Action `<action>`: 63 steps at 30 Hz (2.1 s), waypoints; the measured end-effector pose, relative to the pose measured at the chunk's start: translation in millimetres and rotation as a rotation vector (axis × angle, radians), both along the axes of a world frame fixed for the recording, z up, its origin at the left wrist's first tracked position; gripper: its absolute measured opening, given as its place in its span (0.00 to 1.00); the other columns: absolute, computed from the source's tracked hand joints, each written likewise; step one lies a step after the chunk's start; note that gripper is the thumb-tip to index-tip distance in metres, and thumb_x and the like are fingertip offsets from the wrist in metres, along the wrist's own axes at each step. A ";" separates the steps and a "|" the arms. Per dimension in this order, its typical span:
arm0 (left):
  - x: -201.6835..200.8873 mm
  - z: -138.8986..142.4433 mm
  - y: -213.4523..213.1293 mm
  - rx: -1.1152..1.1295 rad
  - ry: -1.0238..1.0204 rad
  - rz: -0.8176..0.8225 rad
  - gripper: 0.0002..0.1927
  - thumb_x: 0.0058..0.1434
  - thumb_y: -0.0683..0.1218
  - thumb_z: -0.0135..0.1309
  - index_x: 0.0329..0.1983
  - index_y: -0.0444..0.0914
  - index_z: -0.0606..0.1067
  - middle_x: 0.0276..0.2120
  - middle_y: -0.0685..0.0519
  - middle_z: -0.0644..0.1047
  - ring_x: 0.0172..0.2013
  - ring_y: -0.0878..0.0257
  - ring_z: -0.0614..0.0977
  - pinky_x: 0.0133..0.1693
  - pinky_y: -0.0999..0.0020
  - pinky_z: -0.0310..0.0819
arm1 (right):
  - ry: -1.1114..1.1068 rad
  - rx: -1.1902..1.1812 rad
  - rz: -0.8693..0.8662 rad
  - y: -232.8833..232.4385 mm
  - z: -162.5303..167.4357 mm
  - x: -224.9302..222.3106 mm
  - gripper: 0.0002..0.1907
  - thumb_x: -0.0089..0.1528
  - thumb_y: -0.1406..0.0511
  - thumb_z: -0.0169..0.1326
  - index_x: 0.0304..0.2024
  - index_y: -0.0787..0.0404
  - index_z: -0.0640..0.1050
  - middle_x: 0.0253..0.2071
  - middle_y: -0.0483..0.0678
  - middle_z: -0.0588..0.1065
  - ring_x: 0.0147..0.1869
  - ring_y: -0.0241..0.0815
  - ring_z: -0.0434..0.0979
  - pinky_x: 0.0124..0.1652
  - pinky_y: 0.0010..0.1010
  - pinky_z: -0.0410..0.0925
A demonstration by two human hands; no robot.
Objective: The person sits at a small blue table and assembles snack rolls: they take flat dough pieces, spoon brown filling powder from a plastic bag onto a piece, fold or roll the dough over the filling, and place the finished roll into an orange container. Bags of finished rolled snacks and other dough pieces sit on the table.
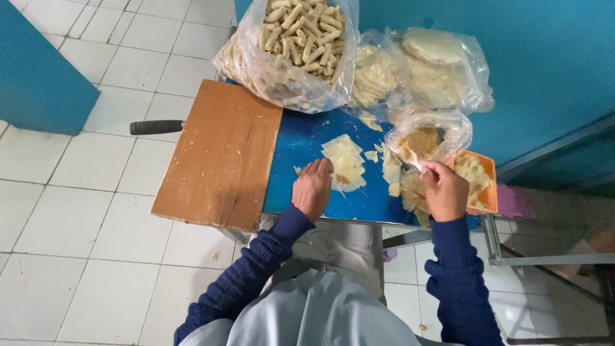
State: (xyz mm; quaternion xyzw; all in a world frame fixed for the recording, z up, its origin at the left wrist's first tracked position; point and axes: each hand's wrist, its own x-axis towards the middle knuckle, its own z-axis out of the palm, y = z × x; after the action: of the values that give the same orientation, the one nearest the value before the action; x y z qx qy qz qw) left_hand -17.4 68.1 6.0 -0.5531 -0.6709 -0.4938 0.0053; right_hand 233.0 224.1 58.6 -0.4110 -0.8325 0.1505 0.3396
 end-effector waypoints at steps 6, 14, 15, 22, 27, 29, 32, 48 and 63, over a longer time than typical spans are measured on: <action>-1.0 0.8 0.6 0.011 -0.092 -0.044 0.11 0.60 0.36 0.50 0.46 0.37 0.69 0.38 0.44 0.77 0.42 0.43 0.78 0.42 0.50 0.71 | 0.061 -0.203 0.206 -46.9 -13.1 -42.9 0.10 0.65 0.69 0.54 0.48 0.60 0.82 0.37 0.49 0.82 0.37 0.40 0.83 0.37 0.29 0.72; -2.5 2.2 1.8 0.008 -0.130 -0.094 0.15 0.60 0.35 0.50 0.51 0.37 0.71 0.37 0.44 0.77 0.42 0.44 0.79 0.43 0.51 0.72 | -0.215 0.366 0.302 -64.2 -15.5 -54.3 0.10 0.63 0.71 0.56 0.46 0.57 0.80 0.37 0.48 0.75 0.44 0.50 0.73 0.44 0.42 0.63; -2.0 2.6 1.8 0.001 -0.134 -0.103 0.16 0.60 0.35 0.50 0.52 0.36 0.71 0.36 0.44 0.77 0.42 0.44 0.78 0.43 0.51 0.72 | -0.252 0.403 0.302 -63.2 -14.1 -52.4 0.10 0.62 0.71 0.56 0.47 0.57 0.80 0.36 0.48 0.74 0.44 0.50 0.73 0.44 0.42 0.63; 1.2 4.0 7.7 0.002 -0.172 -0.108 0.17 0.59 0.34 0.50 0.52 0.37 0.71 0.37 0.46 0.77 0.42 0.46 0.79 0.42 0.53 0.74 | -0.150 0.235 0.276 -59.1 -8.8 -45.9 0.07 0.63 0.70 0.56 0.43 0.57 0.82 0.35 0.47 0.78 0.42 0.48 0.75 0.43 0.39 0.65; 0.5 1.0 7.8 -0.014 -0.246 -0.153 0.18 0.59 0.34 0.51 0.53 0.37 0.72 0.36 0.46 0.76 0.38 0.48 0.80 0.40 0.56 0.76 | 0.054 -0.101 0.130 -36.0 -6.6 -15.1 0.09 0.66 0.69 0.55 0.48 0.60 0.82 0.37 0.49 0.81 0.35 0.41 0.80 0.37 0.29 0.70; -1.1 -0.6 6.6 0.010 -0.265 -0.176 0.18 0.59 0.35 0.55 0.53 0.37 0.71 0.37 0.46 0.76 0.39 0.48 0.81 0.40 0.57 0.77 | 0.080 -0.070 0.051 -15.7 -6.8 1.9 0.10 0.68 0.69 0.54 0.50 0.61 0.82 0.37 0.49 0.81 0.36 0.40 0.81 0.37 0.28 0.71; -2.6 -3.2 3.6 -0.004 -0.283 -0.221 0.21 0.56 0.35 0.60 0.52 0.37 0.71 0.41 0.45 0.76 0.41 0.50 0.82 0.41 0.60 0.79 | -0.028 0.142 -0.074 25.6 -5.5 18.8 0.08 0.71 0.68 0.54 0.51 0.62 0.82 0.43 0.52 0.81 0.45 0.46 0.81 0.45 0.36 0.71; -1.0 -3.7 -3.0 -0.036 -0.258 -0.285 0.27 0.51 0.31 0.61 0.55 0.36 0.70 0.50 0.45 0.74 0.45 0.50 0.82 0.45 0.61 0.80 | -0.114 0.235 0.167 -57.5 -35.8 -70.6 0.11 0.57 0.63 0.64 0.41 0.55 0.79 0.44 0.48 0.73 0.50 0.55 0.73 0.47 0.44 0.65; -1.9 -2.8 1.7 -0.103 -0.213 -0.310 0.28 0.49 0.35 0.66 0.53 0.35 0.70 0.48 0.45 0.73 0.47 0.48 0.79 0.47 0.57 0.76 | 0.009 0.093 0.378 -75.1 -29.9 -78.3 0.16 0.61 0.73 0.57 0.52 0.62 0.78 0.47 0.53 0.79 0.50 0.56 0.79 0.46 0.41 0.72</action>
State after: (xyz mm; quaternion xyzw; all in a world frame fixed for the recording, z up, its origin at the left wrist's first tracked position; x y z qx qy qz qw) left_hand -19.3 69.7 3.2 -0.5941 -0.5987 -0.5095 -0.1701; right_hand 154.7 149.0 28.7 -0.2307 -0.8993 0.1747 0.3277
